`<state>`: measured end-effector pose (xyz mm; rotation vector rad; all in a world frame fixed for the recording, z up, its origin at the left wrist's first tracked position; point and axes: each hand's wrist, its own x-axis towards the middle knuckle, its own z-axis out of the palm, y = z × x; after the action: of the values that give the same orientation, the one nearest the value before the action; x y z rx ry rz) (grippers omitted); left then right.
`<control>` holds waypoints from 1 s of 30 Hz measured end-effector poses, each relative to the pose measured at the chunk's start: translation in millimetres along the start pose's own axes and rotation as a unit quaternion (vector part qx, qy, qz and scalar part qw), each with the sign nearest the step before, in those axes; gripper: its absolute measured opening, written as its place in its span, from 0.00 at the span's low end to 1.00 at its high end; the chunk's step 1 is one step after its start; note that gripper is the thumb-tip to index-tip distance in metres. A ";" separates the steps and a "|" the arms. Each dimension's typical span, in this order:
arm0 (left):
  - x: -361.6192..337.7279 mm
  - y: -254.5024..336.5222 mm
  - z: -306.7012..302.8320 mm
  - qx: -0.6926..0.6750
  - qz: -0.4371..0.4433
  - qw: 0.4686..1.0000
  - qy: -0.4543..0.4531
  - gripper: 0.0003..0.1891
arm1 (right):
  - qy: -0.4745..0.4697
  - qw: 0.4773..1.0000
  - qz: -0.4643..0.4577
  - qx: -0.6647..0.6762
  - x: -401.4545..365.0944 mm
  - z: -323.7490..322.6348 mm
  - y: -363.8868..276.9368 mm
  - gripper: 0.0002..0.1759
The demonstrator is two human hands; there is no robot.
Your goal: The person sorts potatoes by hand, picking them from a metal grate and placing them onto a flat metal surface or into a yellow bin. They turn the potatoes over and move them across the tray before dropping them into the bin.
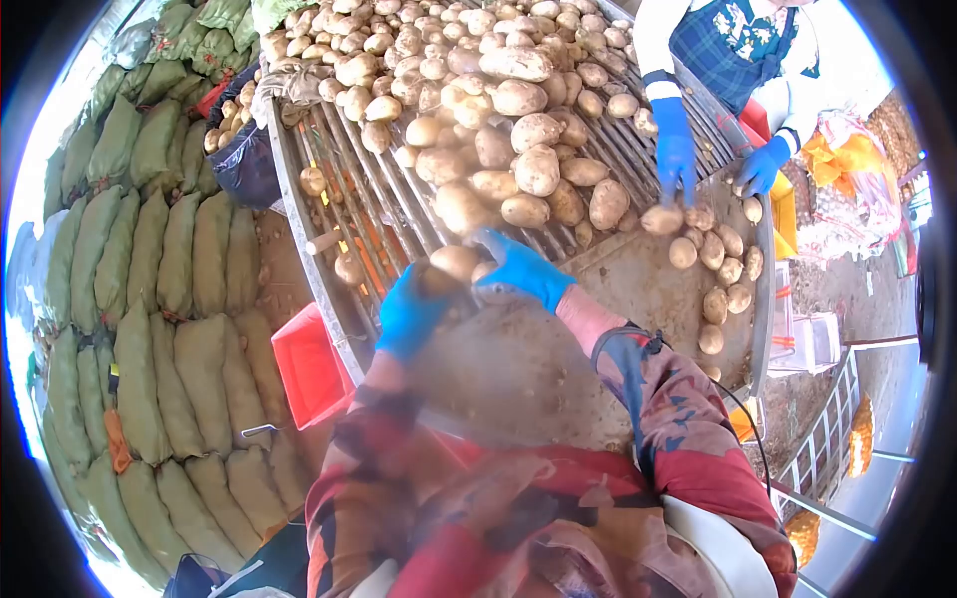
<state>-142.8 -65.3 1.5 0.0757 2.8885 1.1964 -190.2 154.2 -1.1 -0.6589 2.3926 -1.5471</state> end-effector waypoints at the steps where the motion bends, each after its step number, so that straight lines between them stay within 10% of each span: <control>1: -5.1 5.3 -5.9 -0.023 -0.009 1.000 -0.015 0.31 | 0.003 1.000 -0.013 0.028 -0.7 3.7 2.5 0.37; 10: -76.7 24.9 -6.0 -0.176 -0.002 0.984 0.015 0.27 | -0.020 0.904 0.087 0.419 -57.5 33.8 -45.5 0.33; 15: -117.1 48.3 -5.4 -0.263 -0.043 0.961 0.078 0.25 | -0.019 0.703 0.188 0.686 -125.7 39.0 -60.0 0.26; 17: -125.4 59.6 4.1 -0.100 0.080 0.986 0.105 0.26 | -0.113 0.632 0.164 0.749 -143.6 45.0 -32.9 0.22; 18: -130.2 85.4 -1.0 -0.002 0.213 0.972 0.101 0.27 | -0.056 0.642 0.123 0.755 -152.8 42.6 -42.1 0.20; 25: -153.6 113.4 2.6 -0.348 -0.124 0.920 -0.133 0.20 | 0.120 0.709 -0.095 0.689 -257.2 -8.4 -111.5 0.17; 28: -146.5 65.4 24.3 -0.325 -0.070 0.932 -0.144 0.16 | 0.242 0.736 -0.036 0.632 -339.5 -40.0 -111.0 0.18; 30: -151.6 48.1 45.6 -0.260 -0.054 0.954 -0.142 0.15 | 0.381 0.645 0.058 0.660 -412.5 -39.0 -73.3 0.17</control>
<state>11.9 -6.8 2.4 0.0720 2.2280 1.7119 173.5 357.6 57.2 0.5709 0.7571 -3.1250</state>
